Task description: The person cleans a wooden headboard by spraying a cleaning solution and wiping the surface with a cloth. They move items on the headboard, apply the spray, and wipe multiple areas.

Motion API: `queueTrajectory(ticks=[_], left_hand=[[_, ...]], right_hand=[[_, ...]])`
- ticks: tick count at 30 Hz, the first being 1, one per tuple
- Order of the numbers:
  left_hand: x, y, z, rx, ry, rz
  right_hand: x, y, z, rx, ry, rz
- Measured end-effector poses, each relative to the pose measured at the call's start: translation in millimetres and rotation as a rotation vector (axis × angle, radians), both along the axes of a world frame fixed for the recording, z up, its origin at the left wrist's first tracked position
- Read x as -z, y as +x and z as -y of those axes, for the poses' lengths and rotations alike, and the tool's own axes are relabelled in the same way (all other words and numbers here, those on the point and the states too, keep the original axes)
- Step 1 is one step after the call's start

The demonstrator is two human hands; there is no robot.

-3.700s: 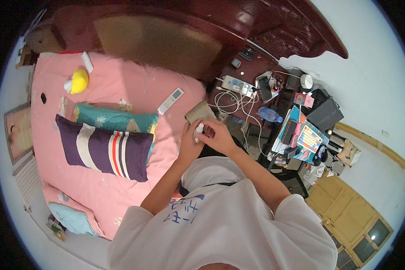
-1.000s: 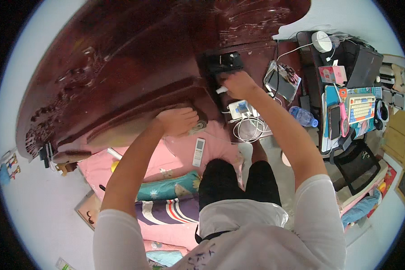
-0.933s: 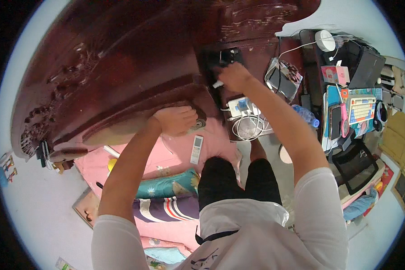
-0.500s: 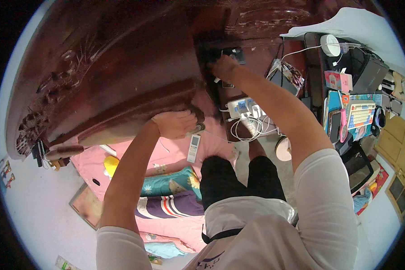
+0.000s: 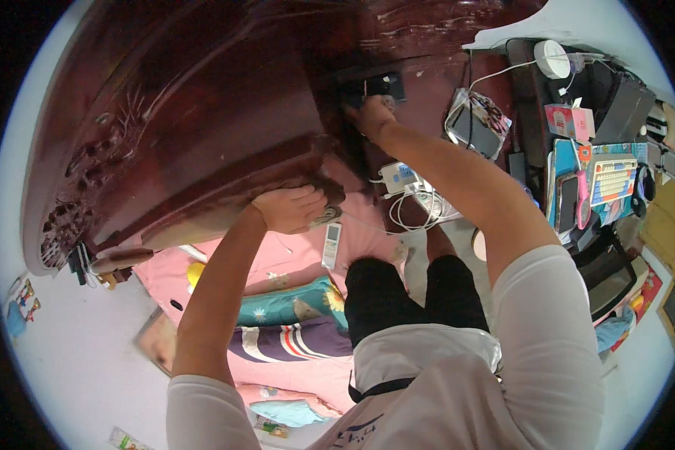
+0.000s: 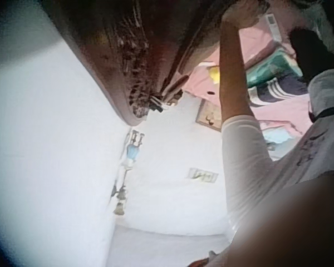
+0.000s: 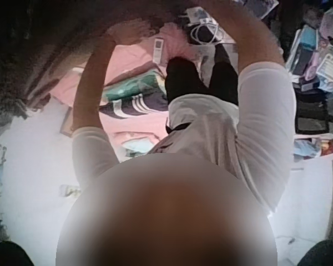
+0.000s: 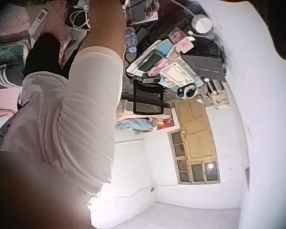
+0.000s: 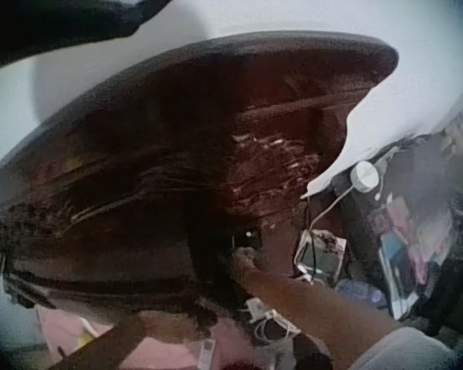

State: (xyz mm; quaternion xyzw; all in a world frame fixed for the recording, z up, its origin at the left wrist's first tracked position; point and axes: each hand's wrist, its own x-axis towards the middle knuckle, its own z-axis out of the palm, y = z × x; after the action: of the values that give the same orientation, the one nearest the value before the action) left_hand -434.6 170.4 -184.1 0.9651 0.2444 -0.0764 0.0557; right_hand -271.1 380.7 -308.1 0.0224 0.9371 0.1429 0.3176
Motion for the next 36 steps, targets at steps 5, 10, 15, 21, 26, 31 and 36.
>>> queueTrajectory(ticks=[5, 10, 15, 21, 26, 31, 36], left_hand=[[-1.5, 4.2, -6.2, -0.031, -0.03, 0.036], [0.1, 6.3, -2.6, -0.027, -0.015, 0.004], [-1.2, 6.3, -6.5, -0.034, 0.04, 0.09], [5.9, 4.3, 4.2, -0.047, -0.036, 0.011], [-0.4, 7.2, -5.9, -0.021, -0.007, 0.014], [3.9, 3.8, 4.4, -0.053, -0.036, 0.016], [2.0, 6.0, -4.8, -0.015, -0.055, -0.025]], right_hand=[[34.3, -7.2, 12.0, -0.084, 0.128, 0.041], [42.5, -21.3, 19.8, -0.055, 0.151, 0.183], [35.8, -17.6, 17.4, 0.051, 0.061, 0.073], [8.1, -12.0, 13.7, 0.044, -0.046, 0.043], [38.9, -19.1, 2.9, 0.193, -0.055, 0.17], [7.0, -7.3, -5.1, 0.321, -0.151, 0.043], [-13.0, 24.2, -25.0, 0.476, -0.179, -0.026]])
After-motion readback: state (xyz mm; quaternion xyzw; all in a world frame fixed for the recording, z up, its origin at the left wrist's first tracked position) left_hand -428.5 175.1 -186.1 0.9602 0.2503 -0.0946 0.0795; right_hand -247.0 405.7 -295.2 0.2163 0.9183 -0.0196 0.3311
